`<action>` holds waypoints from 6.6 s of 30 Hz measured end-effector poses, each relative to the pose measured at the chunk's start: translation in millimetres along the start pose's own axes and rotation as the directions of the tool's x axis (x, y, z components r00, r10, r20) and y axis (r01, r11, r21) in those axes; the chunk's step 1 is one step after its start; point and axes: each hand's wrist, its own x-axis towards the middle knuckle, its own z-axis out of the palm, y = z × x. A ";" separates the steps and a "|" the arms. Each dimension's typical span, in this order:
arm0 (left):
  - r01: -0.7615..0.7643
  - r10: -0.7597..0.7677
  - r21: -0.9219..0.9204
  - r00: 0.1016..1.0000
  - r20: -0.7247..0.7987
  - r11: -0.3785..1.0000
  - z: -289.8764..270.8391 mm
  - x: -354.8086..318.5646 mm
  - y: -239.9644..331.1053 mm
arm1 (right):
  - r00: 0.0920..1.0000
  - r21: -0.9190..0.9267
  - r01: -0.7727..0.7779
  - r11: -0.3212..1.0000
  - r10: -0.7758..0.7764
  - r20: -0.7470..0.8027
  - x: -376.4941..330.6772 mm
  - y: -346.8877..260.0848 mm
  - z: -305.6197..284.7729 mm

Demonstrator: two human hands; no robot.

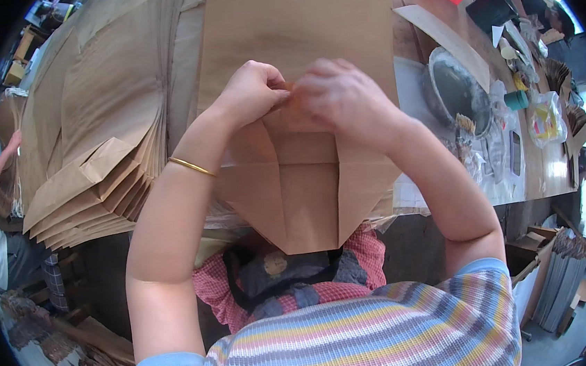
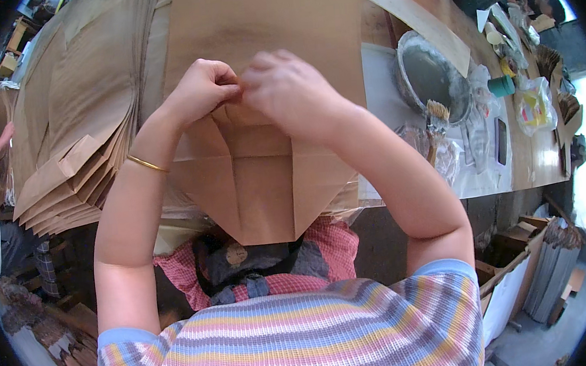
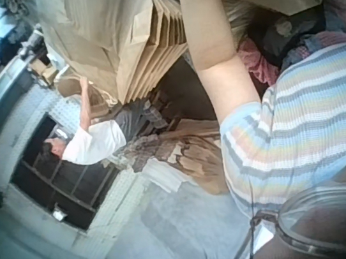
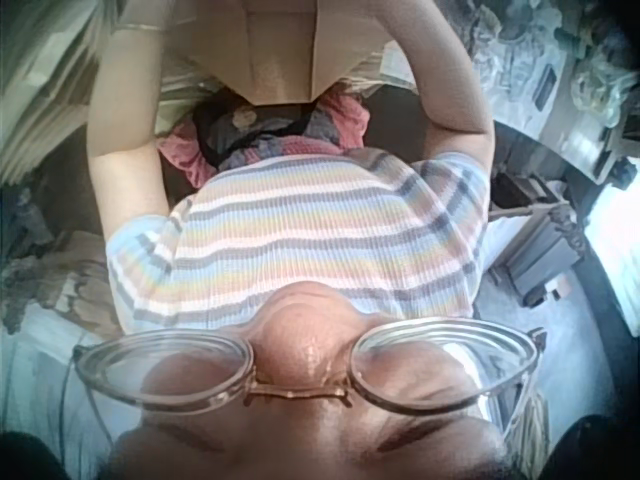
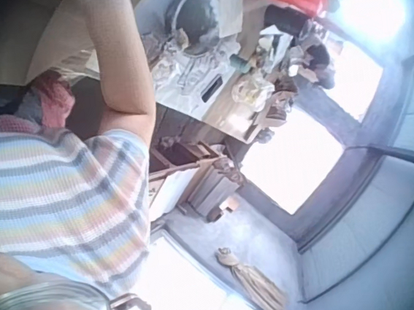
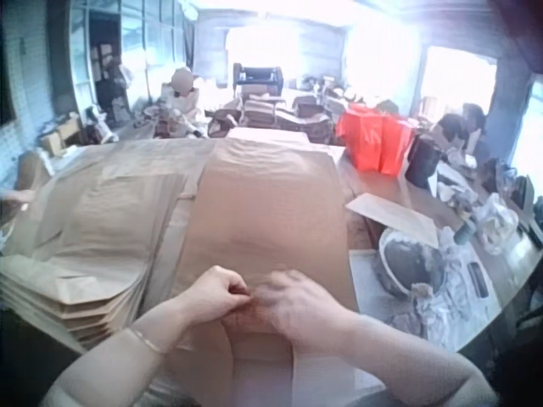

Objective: The person repeatedly applies glue to the inner flaps of brown paper bags using a brush, then folds and presses the flaps to seal them. The process is repeated on multiple bags in a continuous loop.

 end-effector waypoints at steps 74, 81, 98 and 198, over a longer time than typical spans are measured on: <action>-0.164 0.090 0.810 0.986 0.137 0.563 9.3 -133.3 47.7 | 0.123 0.749 -0.647 0.143 0.989 -0.082 -263.2 104.4 -59.1; 0.027 -0.048 0.746 0.999 0.006 0.665 20.6 -132.8 48.2 | 0.462 0.668 -0.728 0.156 0.831 0.309 -280.8 106.8 -89.7; -0.150 0.146 0.214 0.989 0.032 0.965 8.6 -123.4 -2.4 | 0.516 0.964 -0.262 -0.037 0.839 0.173 14.3 -91.4 33.8; -0.262 0.414 0.646 0.905 -0.092 0.717 44.7 -122.0 -67.2 | 0.759 0.675 0.364 -0.641 0.624 0.184 -46.6 -37.6 114.6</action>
